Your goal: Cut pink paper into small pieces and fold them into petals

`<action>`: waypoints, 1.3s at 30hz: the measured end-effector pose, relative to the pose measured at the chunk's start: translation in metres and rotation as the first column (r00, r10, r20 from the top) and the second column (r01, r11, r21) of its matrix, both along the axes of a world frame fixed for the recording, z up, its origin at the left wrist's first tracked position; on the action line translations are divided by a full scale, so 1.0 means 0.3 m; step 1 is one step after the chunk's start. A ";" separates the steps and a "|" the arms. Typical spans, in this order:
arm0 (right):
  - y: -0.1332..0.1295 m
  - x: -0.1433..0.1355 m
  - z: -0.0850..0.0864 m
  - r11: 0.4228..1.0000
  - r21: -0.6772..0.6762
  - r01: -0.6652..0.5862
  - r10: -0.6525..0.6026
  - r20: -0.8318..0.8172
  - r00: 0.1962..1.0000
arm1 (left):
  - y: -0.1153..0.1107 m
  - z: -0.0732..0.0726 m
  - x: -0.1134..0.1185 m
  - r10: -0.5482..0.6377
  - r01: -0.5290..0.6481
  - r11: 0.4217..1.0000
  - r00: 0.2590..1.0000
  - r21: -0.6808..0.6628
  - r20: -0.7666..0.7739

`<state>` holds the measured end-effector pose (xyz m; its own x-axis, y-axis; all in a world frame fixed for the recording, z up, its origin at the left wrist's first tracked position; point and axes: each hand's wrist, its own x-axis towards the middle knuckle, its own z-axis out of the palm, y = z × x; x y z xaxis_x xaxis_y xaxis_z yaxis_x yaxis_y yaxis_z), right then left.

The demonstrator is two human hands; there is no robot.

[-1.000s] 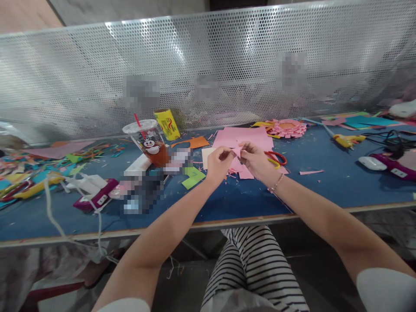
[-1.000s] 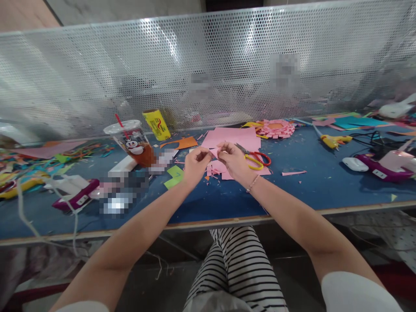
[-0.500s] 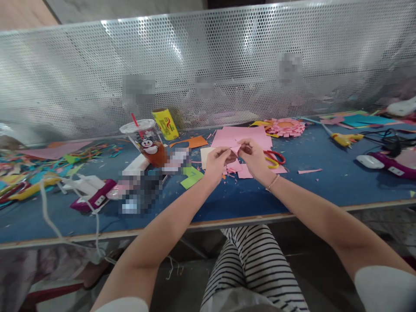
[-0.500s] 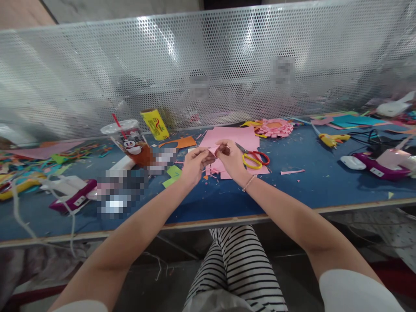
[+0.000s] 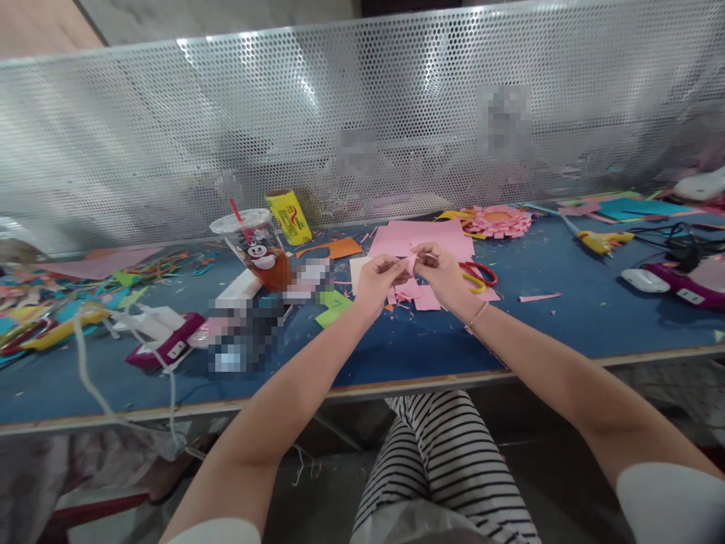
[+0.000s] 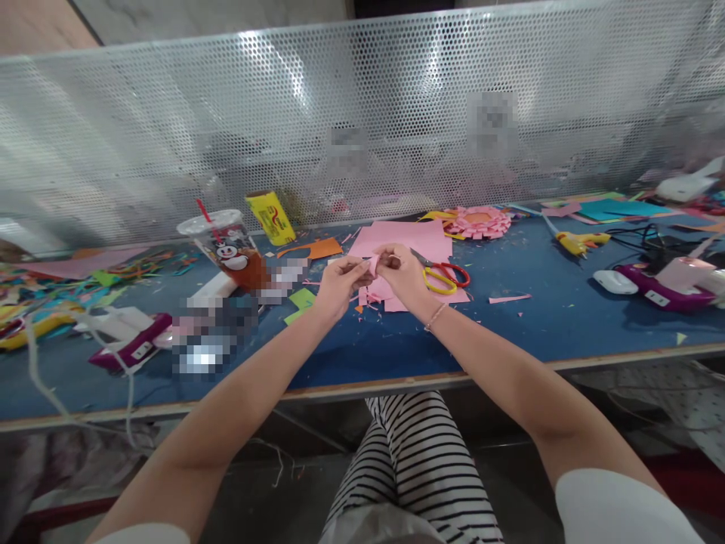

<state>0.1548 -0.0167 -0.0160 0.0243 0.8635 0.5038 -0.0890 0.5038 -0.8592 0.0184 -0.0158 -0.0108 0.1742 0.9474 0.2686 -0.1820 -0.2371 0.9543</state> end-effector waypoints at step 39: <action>0.019 0.048 0.008 0.992 -0.035 -0.125 0.130 0.208 0.970 | 0.017 -0.012 -0.005 -0.008 0.018 0.996 0.993 0.086 -0.120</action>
